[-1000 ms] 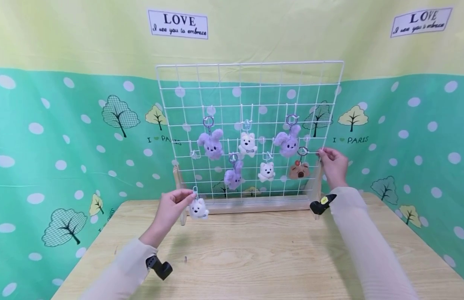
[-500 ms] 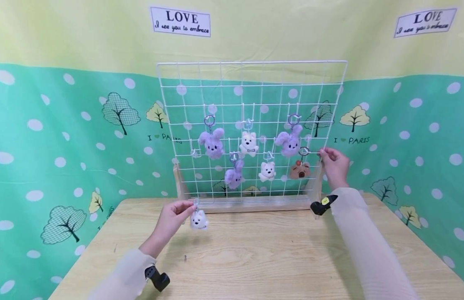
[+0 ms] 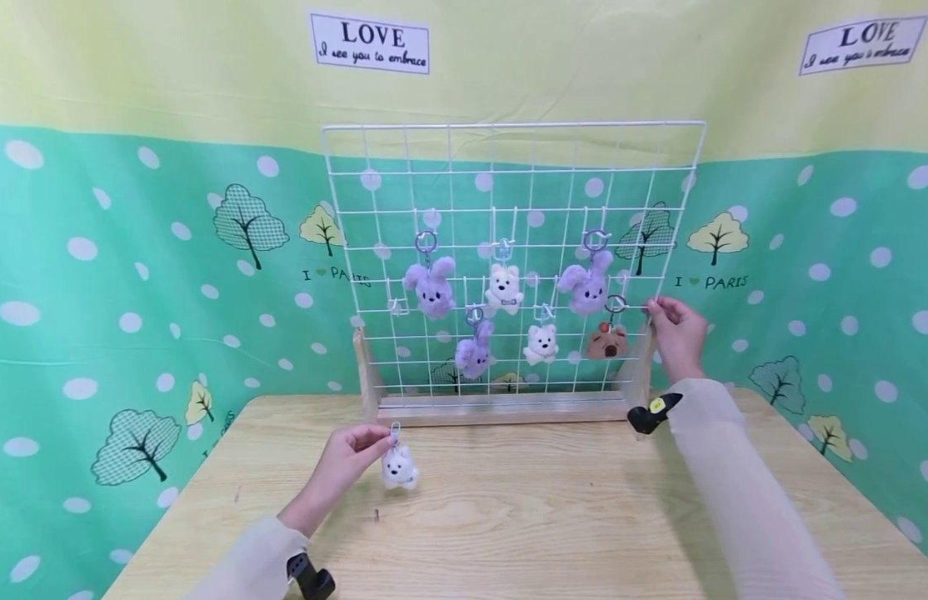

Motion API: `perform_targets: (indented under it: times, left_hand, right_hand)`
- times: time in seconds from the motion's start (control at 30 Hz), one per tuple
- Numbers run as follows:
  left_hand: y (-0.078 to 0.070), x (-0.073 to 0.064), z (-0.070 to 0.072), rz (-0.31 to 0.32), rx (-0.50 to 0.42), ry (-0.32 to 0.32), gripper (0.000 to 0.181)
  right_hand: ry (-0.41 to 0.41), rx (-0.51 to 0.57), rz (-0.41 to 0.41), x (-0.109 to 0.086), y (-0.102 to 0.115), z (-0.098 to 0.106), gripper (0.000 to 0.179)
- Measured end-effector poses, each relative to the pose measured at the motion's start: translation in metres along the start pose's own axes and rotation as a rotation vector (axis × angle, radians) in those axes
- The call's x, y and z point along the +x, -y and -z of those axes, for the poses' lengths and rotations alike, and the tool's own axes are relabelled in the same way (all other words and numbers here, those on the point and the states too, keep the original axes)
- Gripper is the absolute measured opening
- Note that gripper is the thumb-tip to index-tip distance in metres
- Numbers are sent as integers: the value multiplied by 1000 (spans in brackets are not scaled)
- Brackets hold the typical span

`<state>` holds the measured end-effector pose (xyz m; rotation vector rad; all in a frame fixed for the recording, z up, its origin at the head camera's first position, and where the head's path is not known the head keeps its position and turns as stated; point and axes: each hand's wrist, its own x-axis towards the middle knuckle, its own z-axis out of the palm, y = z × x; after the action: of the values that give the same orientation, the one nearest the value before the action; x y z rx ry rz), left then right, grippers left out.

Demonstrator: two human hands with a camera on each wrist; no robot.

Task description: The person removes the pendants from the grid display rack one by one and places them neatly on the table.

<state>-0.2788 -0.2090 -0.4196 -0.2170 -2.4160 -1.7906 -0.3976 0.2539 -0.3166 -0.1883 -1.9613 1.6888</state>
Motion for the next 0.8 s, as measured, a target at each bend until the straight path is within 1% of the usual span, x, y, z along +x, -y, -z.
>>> perform_targets:
  times: [0.07,0.23,0.33,0.43,0.57,0.67,0.8]
  left_hand:
    - [3,-1,-1,-1,1,22,20]
    - [9,-2,-5,-31,5,82,20]
    - [12,0,-8,-36,1,102,21]
    - [14,3,-12,-5,8,91,21]
    - [16,10,-18,59,17,49,19]
    - [17,15,-22,86,11,21,16]
    - [18,19,-27,103,-4,-11,14]
  right_hand:
    - [-4,13,3,1,-1,1,44]
    - [-9,17,2,1,-2,2,44]
    - [-9,-4,4,0,-2,2,44]
    - [-5,-15,10,-1,-2,1,43]
    - [6,-28,23,-2,-1,1,43]
    - [10,-30,23,-3,0,0,45]
    - [11,-34,21,-2,0,0,46]
